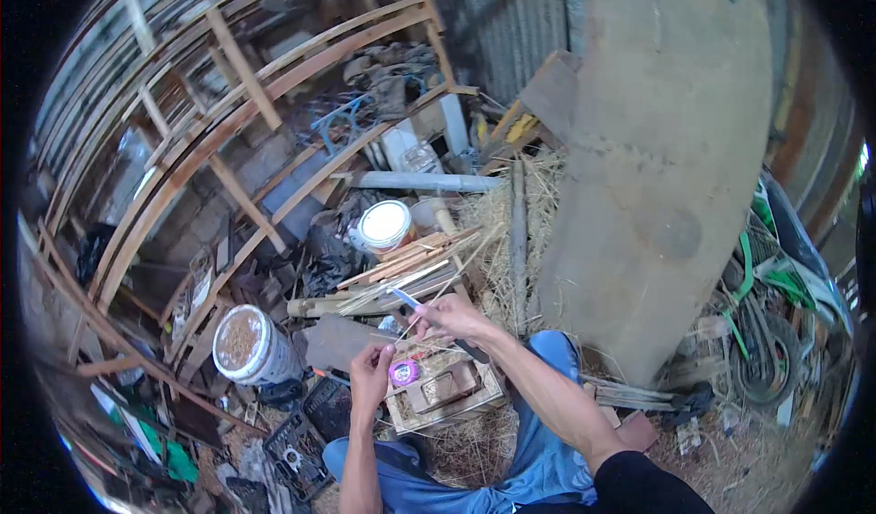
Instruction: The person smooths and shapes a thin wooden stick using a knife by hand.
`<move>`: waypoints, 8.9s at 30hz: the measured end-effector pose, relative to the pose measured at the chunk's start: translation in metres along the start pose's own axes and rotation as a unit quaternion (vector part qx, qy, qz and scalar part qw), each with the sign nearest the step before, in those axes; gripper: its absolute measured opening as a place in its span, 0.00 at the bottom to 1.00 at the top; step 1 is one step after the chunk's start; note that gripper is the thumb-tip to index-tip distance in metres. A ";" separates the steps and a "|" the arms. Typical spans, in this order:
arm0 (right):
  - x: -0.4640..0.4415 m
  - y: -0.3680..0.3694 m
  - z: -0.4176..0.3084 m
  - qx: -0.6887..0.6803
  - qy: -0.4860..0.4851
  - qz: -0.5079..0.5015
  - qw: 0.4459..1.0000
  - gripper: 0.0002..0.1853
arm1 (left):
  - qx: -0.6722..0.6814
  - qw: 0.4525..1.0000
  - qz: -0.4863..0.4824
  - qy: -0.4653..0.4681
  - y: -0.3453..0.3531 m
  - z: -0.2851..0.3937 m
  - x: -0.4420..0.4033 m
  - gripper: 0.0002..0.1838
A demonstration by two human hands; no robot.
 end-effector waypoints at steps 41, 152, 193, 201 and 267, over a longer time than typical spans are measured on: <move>-0.039 0.076 0.005 -0.024 0.021 -0.148 0.988 0.23 | 0.141 0.990 -0.005 0.016 -0.018 -0.018 -0.024 0.11; -0.040 0.046 -0.001 0.070 0.069 0.002 0.995 0.23 | -0.155 0.960 0.122 0.197 -0.053 -0.002 0.031 0.07; -0.035 0.079 0.027 0.356 -0.042 -0.051 0.932 0.11 | 0.542 0.838 -0.003 -0.059 -0.037 -0.110 -0.029 0.09; -0.027 0.065 0.025 0.589 -0.048 -0.082 0.802 0.10 | 0.485 0.858 0.167 0.013 -0.105 -0.106 -0.027 0.10; -0.037 0.053 0.031 0.067 0.105 -0.063 0.990 0.20 | 0.217 0.970 -0.067 -0.090 -0.025 -0.079 0.011 0.07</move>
Point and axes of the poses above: each hand's wrist, its own x-axis away from the middle knuckle, its own y-axis out of the palm, z = x × y, the point moved 8 cm from there along -x, towards the middle knuckle, and after that the axes turned 6 degrees about -y, right-handed, at the moved point
